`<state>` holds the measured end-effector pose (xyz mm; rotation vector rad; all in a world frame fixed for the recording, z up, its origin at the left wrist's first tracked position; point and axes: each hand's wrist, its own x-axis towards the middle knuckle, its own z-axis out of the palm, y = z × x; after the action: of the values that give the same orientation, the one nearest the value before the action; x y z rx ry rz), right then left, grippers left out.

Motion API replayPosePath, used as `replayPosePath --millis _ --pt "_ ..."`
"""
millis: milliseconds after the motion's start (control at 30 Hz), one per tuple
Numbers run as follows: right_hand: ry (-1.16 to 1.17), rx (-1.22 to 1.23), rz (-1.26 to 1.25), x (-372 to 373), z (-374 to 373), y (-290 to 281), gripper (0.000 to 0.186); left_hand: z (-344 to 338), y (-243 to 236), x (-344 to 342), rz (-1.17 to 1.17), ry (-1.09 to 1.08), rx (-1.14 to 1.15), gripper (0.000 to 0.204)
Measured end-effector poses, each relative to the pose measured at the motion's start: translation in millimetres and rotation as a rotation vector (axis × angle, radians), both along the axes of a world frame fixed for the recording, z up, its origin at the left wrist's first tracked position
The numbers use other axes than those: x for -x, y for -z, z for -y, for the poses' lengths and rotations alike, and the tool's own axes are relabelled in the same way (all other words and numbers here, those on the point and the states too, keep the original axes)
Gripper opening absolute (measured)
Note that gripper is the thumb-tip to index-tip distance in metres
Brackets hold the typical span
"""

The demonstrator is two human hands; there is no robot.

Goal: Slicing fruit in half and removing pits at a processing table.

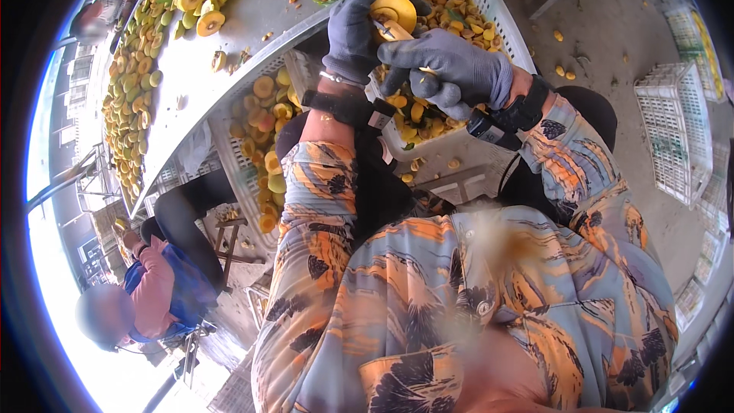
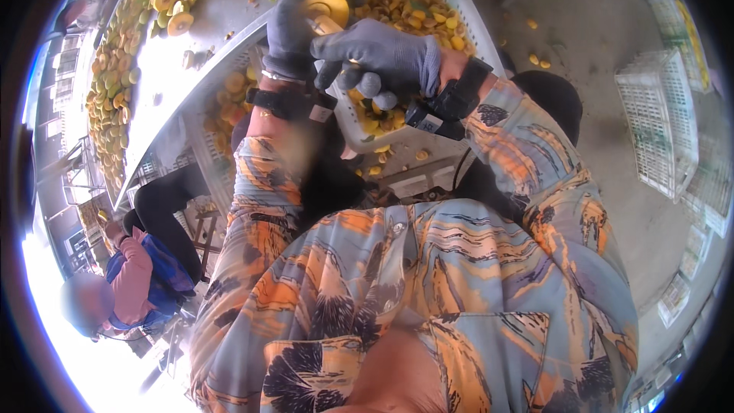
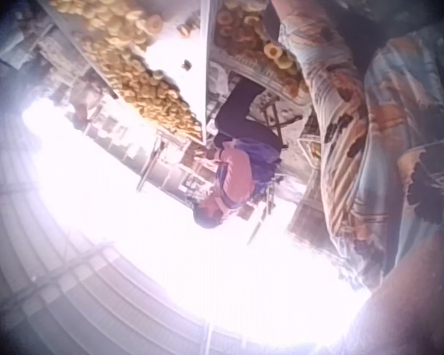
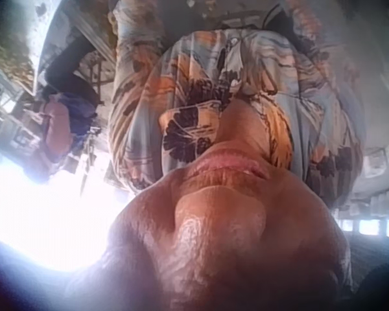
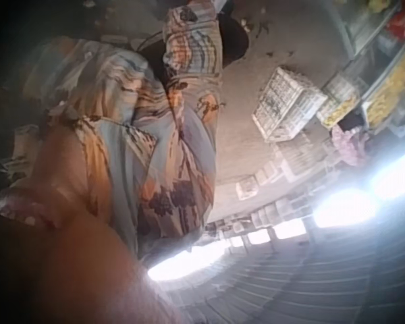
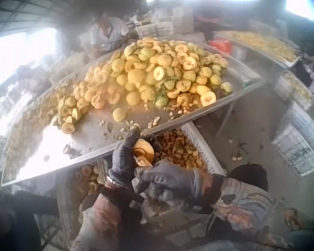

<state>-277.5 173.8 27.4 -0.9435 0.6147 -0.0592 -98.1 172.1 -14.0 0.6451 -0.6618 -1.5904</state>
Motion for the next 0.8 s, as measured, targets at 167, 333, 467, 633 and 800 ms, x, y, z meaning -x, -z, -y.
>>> replayPosePath --millis 167,333,467,633,800 --pt "0.25 0.331 -0.25 -7 -18 -23 0.049 3 1 4 0.351 -0.328 0.029 0.031" --pt "-0.037 0.116 0.065 9 1 -6 0.055 -4 -22 13 0.324 -0.193 -0.108 0.041" --pt "-0.168 -0.479 0.507 6 5 40 0.054 0 2 3 0.109 0.037 0.089 0.048" --pt "0.031 -0.367 0.376 13 -3 24 0.052 19 29 3 0.074 0.126 0.329 0.049" --pt "0.075 0.436 -0.386 2 -12 16 0.052 24 16 8 0.177 -0.489 -0.022 0.027"
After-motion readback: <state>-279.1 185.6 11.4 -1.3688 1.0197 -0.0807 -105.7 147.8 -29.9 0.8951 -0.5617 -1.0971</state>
